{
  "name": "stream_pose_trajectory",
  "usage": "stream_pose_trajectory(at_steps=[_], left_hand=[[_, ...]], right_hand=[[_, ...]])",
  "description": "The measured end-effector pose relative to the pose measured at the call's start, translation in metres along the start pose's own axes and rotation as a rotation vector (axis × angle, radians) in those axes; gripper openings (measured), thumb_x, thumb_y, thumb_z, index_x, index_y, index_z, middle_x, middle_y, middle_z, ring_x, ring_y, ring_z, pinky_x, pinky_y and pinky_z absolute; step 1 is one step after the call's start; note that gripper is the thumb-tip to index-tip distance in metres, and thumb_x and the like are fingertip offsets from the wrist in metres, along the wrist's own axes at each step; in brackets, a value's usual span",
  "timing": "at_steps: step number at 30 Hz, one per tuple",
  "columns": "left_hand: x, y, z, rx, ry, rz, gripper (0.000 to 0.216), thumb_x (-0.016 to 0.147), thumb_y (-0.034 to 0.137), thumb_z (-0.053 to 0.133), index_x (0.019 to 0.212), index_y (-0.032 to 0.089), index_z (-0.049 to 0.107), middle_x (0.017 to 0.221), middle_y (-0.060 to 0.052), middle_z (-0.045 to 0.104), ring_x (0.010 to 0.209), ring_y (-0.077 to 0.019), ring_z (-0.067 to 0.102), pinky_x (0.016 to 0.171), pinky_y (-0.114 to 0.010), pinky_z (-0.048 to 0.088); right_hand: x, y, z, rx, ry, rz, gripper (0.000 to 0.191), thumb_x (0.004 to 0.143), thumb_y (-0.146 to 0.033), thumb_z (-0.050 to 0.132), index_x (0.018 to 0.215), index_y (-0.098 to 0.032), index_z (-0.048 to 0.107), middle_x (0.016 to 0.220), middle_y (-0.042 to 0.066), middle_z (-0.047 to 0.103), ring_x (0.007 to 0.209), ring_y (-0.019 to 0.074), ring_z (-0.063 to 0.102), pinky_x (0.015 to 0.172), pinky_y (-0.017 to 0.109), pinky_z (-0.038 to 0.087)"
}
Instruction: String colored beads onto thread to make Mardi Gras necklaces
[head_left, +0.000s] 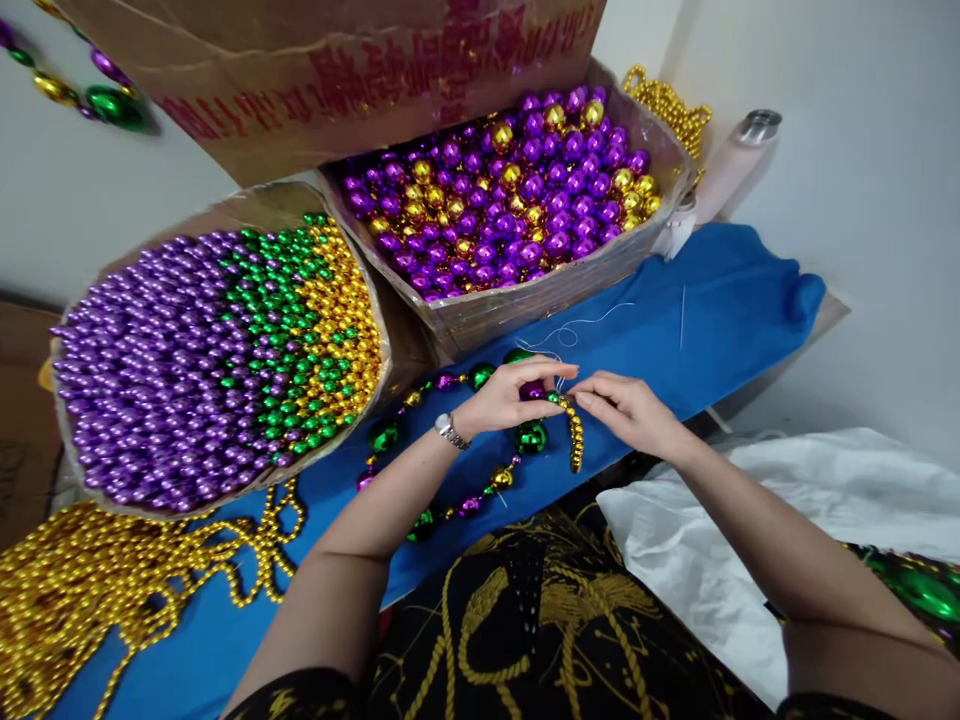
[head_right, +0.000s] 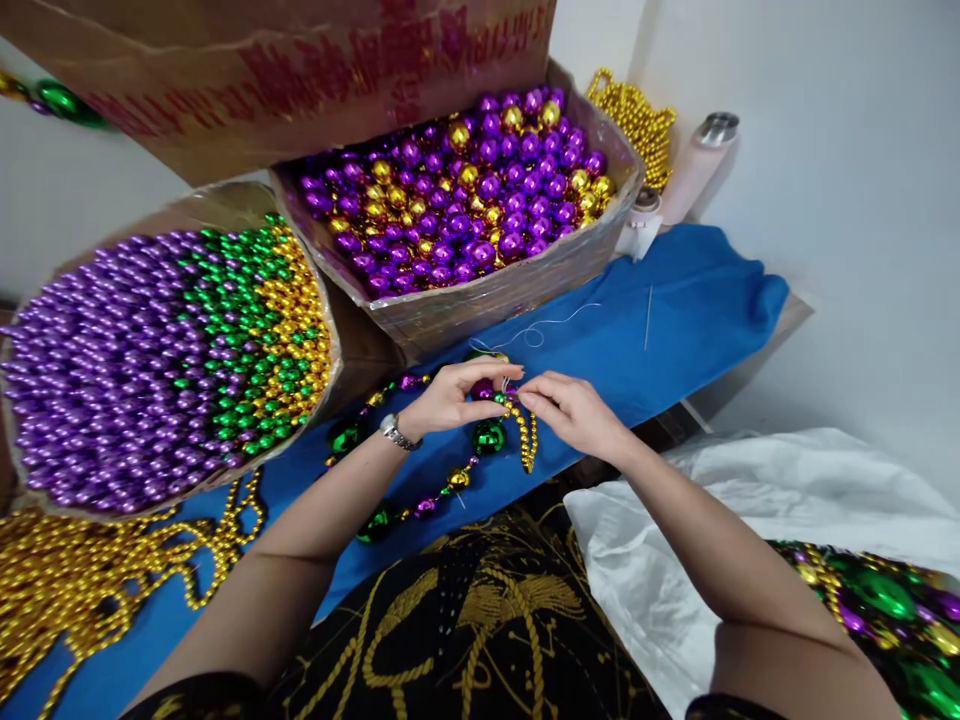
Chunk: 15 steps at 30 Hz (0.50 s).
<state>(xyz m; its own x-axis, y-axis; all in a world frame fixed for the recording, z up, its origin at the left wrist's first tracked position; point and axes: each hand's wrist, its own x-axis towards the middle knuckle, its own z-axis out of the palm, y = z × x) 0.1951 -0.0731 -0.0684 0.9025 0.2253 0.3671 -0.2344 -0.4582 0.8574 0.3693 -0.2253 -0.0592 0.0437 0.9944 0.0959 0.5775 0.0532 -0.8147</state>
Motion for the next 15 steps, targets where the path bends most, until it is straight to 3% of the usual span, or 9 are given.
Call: stream_pose_trajectory(at_steps=[3, 5, 7, 9, 12, 15], left_hand=[[-0.002, -0.001, 0.0, -0.022, 0.015, 0.0, 0.049, 0.08, 0.033, 0.073, 0.126, 0.022, 0.062, 0.094, -0.006, 0.067, 0.096, -0.0179, 0.061, 0.092, -0.038, 0.049], [-0.004, -0.003, -0.001, -0.04, 0.028, -0.008, 0.05, 0.079, 0.032, 0.074, 0.127, 0.023, 0.061, 0.094, -0.006, 0.067, 0.099, -0.0186, 0.061, 0.094, -0.039, 0.049], [-0.006, -0.005, -0.002, -0.05, 0.04, -0.027, 0.052, 0.078, 0.032, 0.075, 0.127, 0.023, 0.061, 0.092, -0.005, 0.067, 0.098, -0.0185, 0.061, 0.096, -0.04, 0.048], [-0.007, -0.007, -0.002, -0.057, 0.053, -0.045, 0.053, 0.077, 0.031, 0.076, 0.127, 0.022, 0.062, 0.092, -0.006, 0.067, 0.097, -0.0184, 0.062, 0.096, -0.04, 0.048], [-0.008, -0.009, -0.002, -0.08, 0.064, -0.051, 0.054, 0.077, 0.031, 0.077, 0.128, 0.021, 0.062, 0.094, -0.007, 0.068, 0.098, -0.0188, 0.062, 0.095, -0.038, 0.049], [-0.009, -0.009, -0.002, -0.086, 0.06, -0.06, 0.055, 0.077, 0.031, 0.077, 0.129, 0.022, 0.061, 0.094, -0.006, 0.068, 0.1, -0.0187, 0.062, 0.095, -0.038, 0.049]], right_hand=[[-0.009, 0.029, -0.008, -0.166, 0.155, 0.076, 0.035, 0.097, -0.044, 0.043, 0.104, -0.021, 0.069, 0.098, 0.007, 0.069, 0.089, 0.018, 0.064, 0.079, 0.03, 0.049], [-0.019, 0.057, -0.015, -0.455, 0.261, 0.184, 0.038, 0.096, -0.044, 0.043, 0.109, -0.019, 0.069, 0.1, 0.011, 0.068, 0.092, 0.0226, 0.063, 0.078, 0.034, 0.048], [-0.03, 0.083, -0.019, -0.745, 0.261, 0.325, 0.041, 0.095, -0.045, 0.044, 0.111, -0.018, 0.07, 0.099, 0.015, 0.067, 0.093, 0.0275, 0.06, 0.073, 0.037, 0.046], [-0.04, 0.097, -0.019, -0.906, 0.229, 0.361, 0.042, 0.095, -0.046, 0.045, 0.117, -0.019, 0.068, 0.105, 0.017, 0.066, 0.097, 0.0304, 0.058, 0.074, 0.039, 0.044], [-0.048, 0.099, -0.009, -0.895, 0.188, 0.247, 0.041, 0.096, -0.045, 0.043, 0.118, -0.021, 0.067, 0.112, 0.015, 0.066, 0.1, 0.0279, 0.057, 0.081, 0.038, 0.045], [-0.05, 0.093, 0.005, -0.787, 0.112, 0.161, 0.041, 0.095, -0.048, 0.044, 0.114, -0.02, 0.068, 0.104, 0.013, 0.068, 0.098, 0.0257, 0.06, 0.084, 0.037, 0.047]])
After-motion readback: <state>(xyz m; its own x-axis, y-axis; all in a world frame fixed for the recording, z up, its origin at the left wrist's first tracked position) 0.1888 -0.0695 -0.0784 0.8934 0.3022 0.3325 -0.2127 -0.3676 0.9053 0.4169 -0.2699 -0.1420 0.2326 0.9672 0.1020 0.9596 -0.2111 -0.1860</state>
